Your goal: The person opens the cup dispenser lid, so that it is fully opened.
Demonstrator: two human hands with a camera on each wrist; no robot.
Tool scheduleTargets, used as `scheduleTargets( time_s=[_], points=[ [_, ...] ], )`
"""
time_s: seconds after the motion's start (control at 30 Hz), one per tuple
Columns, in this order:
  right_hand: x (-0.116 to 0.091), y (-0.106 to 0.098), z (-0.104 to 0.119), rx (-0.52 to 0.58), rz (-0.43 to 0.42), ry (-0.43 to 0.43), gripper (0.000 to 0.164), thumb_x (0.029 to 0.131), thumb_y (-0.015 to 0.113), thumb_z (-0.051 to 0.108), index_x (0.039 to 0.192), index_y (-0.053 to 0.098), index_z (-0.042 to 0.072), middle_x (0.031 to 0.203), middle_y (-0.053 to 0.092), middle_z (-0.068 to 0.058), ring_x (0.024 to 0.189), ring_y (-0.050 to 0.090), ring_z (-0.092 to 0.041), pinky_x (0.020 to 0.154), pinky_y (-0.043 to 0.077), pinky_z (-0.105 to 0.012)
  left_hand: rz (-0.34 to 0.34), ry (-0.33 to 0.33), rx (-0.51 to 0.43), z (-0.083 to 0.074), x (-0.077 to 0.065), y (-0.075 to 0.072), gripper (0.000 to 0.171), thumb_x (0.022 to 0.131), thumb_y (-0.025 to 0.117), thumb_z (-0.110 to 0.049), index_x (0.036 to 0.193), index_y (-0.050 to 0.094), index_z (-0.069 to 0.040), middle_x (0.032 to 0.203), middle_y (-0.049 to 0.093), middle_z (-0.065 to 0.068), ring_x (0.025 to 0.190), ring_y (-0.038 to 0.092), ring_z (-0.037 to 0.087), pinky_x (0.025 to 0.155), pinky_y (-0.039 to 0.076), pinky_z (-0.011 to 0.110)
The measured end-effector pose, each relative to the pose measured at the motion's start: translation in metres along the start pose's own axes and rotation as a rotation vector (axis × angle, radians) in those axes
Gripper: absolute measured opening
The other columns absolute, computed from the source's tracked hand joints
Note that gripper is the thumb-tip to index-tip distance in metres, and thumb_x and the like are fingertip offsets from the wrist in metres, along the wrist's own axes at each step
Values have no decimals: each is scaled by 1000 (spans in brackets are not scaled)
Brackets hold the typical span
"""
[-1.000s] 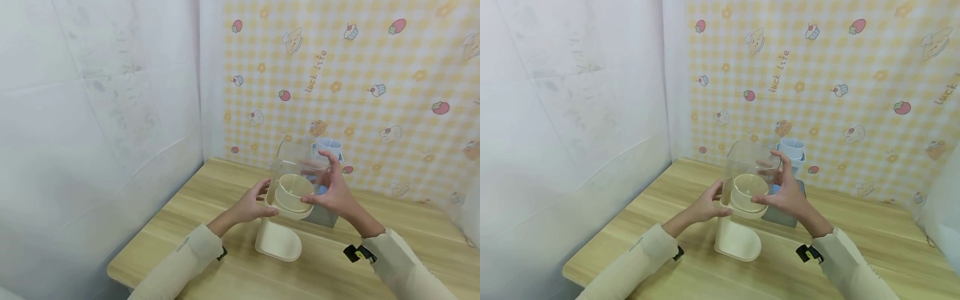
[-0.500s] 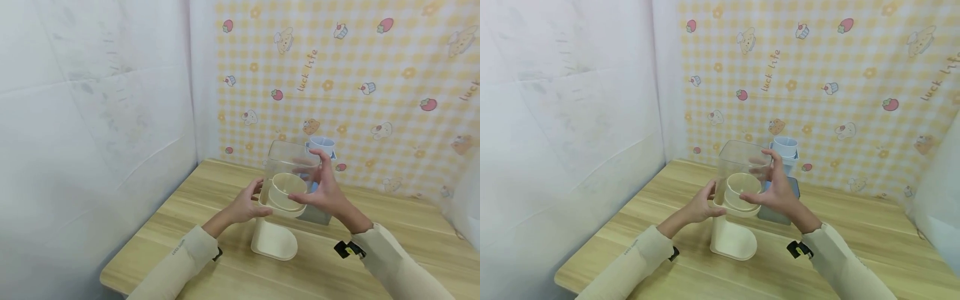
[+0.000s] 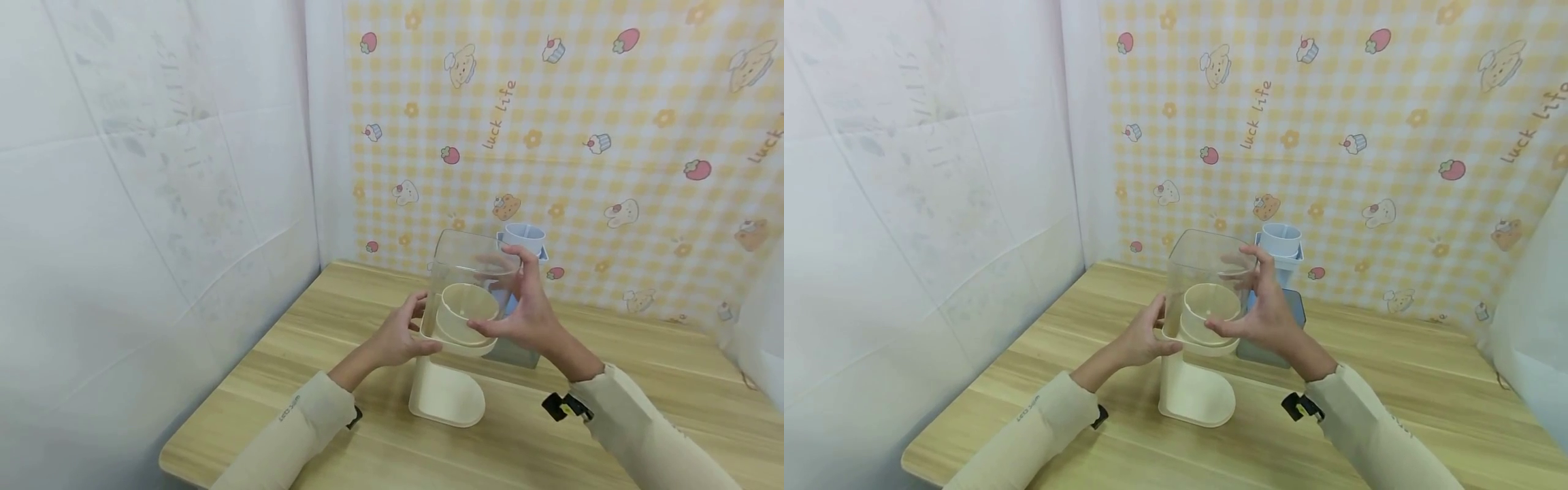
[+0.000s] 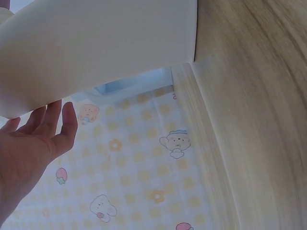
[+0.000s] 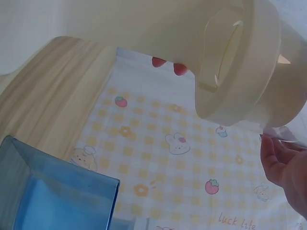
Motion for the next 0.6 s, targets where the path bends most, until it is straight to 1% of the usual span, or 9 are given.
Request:
scheduleTargets(
  time_s=[0.1,0.2,0.27,0.37,0.43,0.5,0.6],
  points=[
    [-2,-1,0,-18,-18,-20,115,50,85,-22,139,14,-8,135,45,-34,110,65,-20,84,55,-27,8,2,8,0,0,1,104,80,68,-69,150,27,-4,138,55,17,116,56,27,89,51,36],
    [-3,-3,1,-56,-36,-42,114,49,86,-20,138,16,-9,135,46,-34,110,64,-19,89,53,-26,11,4,16,0,2,2,104,80,66,-71,149,28,-4,137,56,17,116,56,25,88,51,34],
    [-3,-5,1,-80,-38,-61,113,50,88,-16,138,17,-9,134,47,-33,109,64,-19,90,52,-26,10,9,13,1,3,2,105,78,64,-74,149,28,-5,136,57,16,114,57,23,87,52,33],
    [0,-4,0,-37,-20,-74,113,53,89,-14,138,15,-9,136,45,-34,113,63,-18,92,53,-28,4,12,-1,4,4,2,107,76,62,-78,148,29,-6,134,58,15,111,58,21,85,52,32],
    [1,-2,-2,36,-16,-51,115,54,89,-16,140,13,-7,139,42,-35,115,62,-20,95,52,-31,2,9,-12,5,4,2,108,75,62,-79,148,29,-7,134,58,15,110,58,20,85,52,32],
    [1,0,-2,81,-37,1,117,54,88,-19,143,13,-3,142,40,-33,118,61,-21,97,51,-33,2,4,-17,6,3,2,107,75,63,-79,148,28,-8,134,58,14,110,58,20,85,52,34],
    [-2,3,-2,78,-73,93,117,56,87,-19,146,15,4,144,43,-26,118,62,-20,98,50,-34,11,-8,-29,7,2,4,106,75,64,-78,147,28,-9,135,57,14,113,57,22,87,51,40]
  ],
)
Point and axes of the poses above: each hand's wrist, its own x-axis towards the middle knuckle, its own y-axis out of the palm, z = x × y, the point moved 7 cm from there along x, towards the middle knuckle
